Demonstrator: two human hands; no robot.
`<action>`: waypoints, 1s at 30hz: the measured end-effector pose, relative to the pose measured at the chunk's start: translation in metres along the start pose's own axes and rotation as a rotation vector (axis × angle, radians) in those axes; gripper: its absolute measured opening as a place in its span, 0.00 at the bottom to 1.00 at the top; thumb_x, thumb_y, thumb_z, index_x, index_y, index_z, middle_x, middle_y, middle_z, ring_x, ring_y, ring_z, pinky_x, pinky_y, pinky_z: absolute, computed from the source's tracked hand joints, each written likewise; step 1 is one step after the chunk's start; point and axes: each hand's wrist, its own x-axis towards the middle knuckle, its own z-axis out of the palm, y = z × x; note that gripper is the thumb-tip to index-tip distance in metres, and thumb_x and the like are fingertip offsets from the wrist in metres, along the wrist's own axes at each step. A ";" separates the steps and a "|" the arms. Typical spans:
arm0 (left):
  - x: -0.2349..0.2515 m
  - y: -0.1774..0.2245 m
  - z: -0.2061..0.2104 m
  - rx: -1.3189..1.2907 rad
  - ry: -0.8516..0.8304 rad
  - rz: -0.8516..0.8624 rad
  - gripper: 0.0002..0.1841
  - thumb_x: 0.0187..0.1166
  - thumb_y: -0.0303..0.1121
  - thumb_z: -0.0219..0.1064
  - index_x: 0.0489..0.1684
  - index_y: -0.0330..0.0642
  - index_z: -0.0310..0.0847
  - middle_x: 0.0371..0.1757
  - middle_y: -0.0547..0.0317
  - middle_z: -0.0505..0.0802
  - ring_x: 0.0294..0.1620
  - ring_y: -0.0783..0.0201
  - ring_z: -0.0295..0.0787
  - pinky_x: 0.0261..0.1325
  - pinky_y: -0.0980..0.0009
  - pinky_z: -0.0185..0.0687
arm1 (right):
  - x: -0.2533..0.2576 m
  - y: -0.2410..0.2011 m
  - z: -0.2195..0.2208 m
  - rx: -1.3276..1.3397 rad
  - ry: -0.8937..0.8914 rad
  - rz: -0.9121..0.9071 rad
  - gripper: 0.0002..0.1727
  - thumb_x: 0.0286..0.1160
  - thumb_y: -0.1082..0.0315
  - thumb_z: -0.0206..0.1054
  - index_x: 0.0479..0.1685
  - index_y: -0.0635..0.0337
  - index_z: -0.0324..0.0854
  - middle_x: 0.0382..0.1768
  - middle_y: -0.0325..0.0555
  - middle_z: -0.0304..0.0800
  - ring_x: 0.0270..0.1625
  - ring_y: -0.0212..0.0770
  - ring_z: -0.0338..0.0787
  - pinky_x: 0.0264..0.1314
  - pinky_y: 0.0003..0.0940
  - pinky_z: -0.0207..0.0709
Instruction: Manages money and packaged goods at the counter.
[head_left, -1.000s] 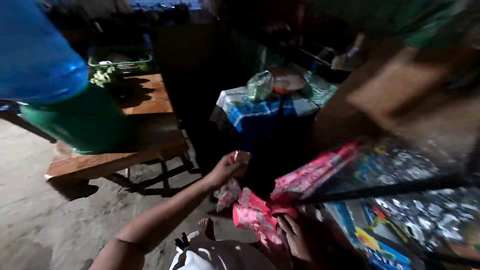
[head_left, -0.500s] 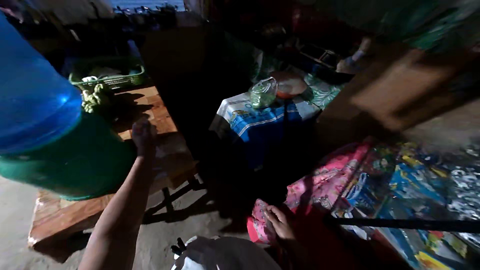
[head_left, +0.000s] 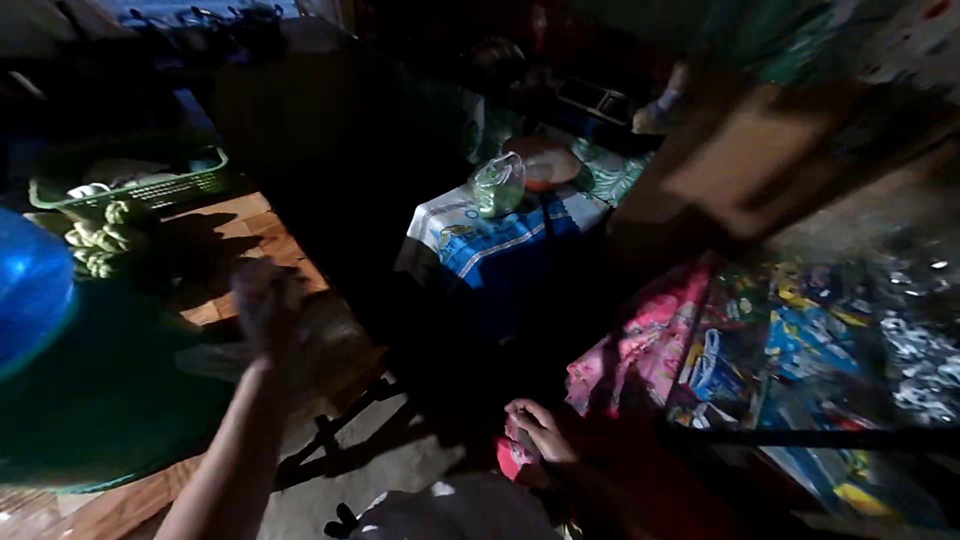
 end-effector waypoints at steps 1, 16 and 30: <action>-0.015 0.002 0.016 0.049 -0.111 -0.116 0.25 0.89 0.29 0.55 0.82 0.29 0.58 0.66 0.44 0.84 0.59 0.65 0.85 0.65 0.66 0.83 | 0.008 -0.007 0.003 0.026 -0.020 0.012 0.12 0.81 0.73 0.62 0.55 0.71 0.83 0.44 0.45 0.87 0.45 0.27 0.86 0.54 0.25 0.81; -0.054 -0.014 0.225 -0.249 -0.597 -0.570 0.26 0.94 0.41 0.47 0.84 0.34 0.62 0.54 0.51 0.88 0.44 0.67 0.87 0.48 0.68 0.86 | 0.204 -0.130 -0.020 -0.080 -0.104 -0.050 0.19 0.90 0.61 0.54 0.62 0.69 0.77 0.33 0.41 0.82 0.28 0.26 0.78 0.32 0.25 0.75; 0.030 -0.040 0.313 -0.465 -0.407 -0.630 0.25 0.92 0.36 0.51 0.82 0.30 0.59 0.60 0.50 0.88 0.56 0.65 0.89 0.61 0.64 0.87 | 0.370 -0.132 -0.091 -0.010 -0.358 -0.060 0.14 0.88 0.67 0.57 0.56 0.70 0.83 0.40 0.41 0.86 0.36 0.25 0.82 0.41 0.24 0.80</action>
